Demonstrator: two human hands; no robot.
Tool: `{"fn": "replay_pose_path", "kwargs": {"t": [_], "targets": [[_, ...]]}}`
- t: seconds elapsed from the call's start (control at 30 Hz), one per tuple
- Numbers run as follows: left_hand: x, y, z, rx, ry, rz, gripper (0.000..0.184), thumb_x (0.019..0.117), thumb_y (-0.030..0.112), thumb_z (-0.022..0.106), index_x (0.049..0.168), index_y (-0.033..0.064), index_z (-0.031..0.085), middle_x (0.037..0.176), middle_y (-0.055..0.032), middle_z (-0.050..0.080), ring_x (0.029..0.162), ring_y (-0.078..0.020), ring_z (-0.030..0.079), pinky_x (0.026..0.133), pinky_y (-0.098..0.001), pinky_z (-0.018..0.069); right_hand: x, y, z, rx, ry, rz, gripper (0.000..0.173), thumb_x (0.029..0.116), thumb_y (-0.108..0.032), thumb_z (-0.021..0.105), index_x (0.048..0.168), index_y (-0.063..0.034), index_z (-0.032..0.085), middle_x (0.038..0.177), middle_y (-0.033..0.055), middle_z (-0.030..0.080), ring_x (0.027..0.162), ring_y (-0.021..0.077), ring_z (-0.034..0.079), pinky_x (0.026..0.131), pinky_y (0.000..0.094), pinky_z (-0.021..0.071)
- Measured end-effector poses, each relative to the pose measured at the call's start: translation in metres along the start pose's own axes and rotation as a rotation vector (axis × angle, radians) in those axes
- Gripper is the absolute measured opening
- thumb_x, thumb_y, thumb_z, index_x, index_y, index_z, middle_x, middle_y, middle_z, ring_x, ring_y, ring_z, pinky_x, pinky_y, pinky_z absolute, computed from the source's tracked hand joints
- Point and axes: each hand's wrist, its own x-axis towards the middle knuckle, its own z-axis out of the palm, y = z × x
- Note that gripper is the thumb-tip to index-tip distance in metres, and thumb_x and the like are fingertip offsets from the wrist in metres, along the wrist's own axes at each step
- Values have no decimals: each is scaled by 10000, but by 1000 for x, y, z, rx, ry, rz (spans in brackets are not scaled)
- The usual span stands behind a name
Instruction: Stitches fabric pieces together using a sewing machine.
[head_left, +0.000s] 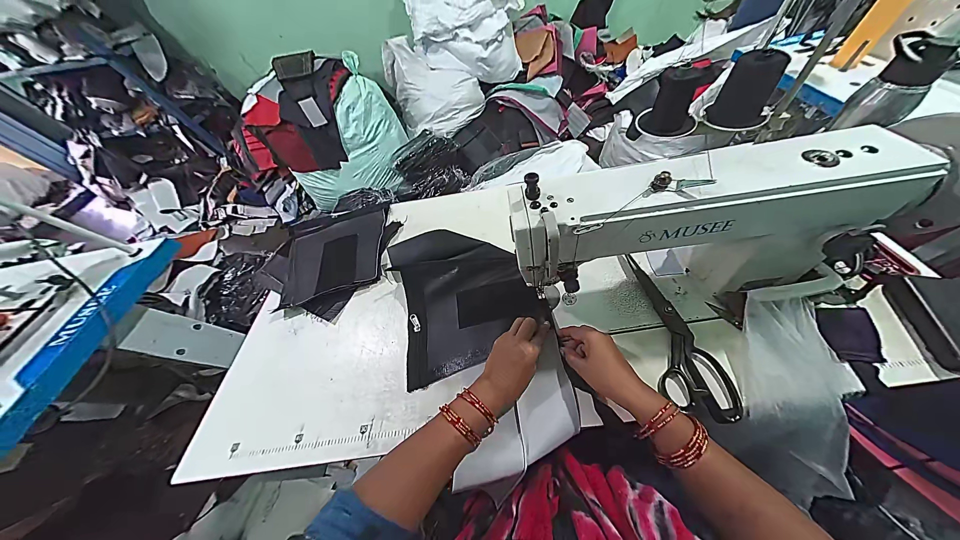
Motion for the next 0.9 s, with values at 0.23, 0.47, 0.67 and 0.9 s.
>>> {"fn": "replay_pose_path", "kwargs": {"t": [0.23, 0.47, 0.67, 0.9], "targets": [[-2, 16, -15, -142, -221, -176, 467, 957, 230, 573, 1325, -47, 651, 1318, -262, 621, 1322, -439, 528, 1140, -497, 413, -3, 5, -2, -8, 6, -12, 370, 976, -55, 599, 1338, 11, 642, 1062, 174, 674, 879, 200, 645, 827, 314, 530], [22, 53, -43, 29, -699, -438, 800, 965, 478, 570, 1577, 8, 358, 1577, -204, 414, 1439, -414, 382, 1114, -593, 342, -9, -2, -11, -105, -58, 65, 484, 980, -26, 562, 1463, -34, 537, 1079, 169, 675, 882, 227, 641, 834, 354, 522], [33, 61, -39, -111, -751, -553, 668, 1019, 265, 513, 1557, -81, 322, 1587, -256, 376, 1412, -408, 448, 1127, -482, 417, -10, -1, -12, -106, -56, 71, 479, 981, -29, 554, 1460, -42, 545, 1074, 167, 681, 886, 227, 648, 842, 356, 524], [34, 50, -44, -252, -710, -568, 599, 1013, 90, 469, 1565, -74, 305, 1511, -286, 448, 1377, -390, 494, 1146, -464, 410, -7, -2, -6, -21, -123, 57, 578, 955, -8, 557, 1524, -22, 458, 1070, 179, 677, 873, 215, 627, 829, 344, 510]]}}
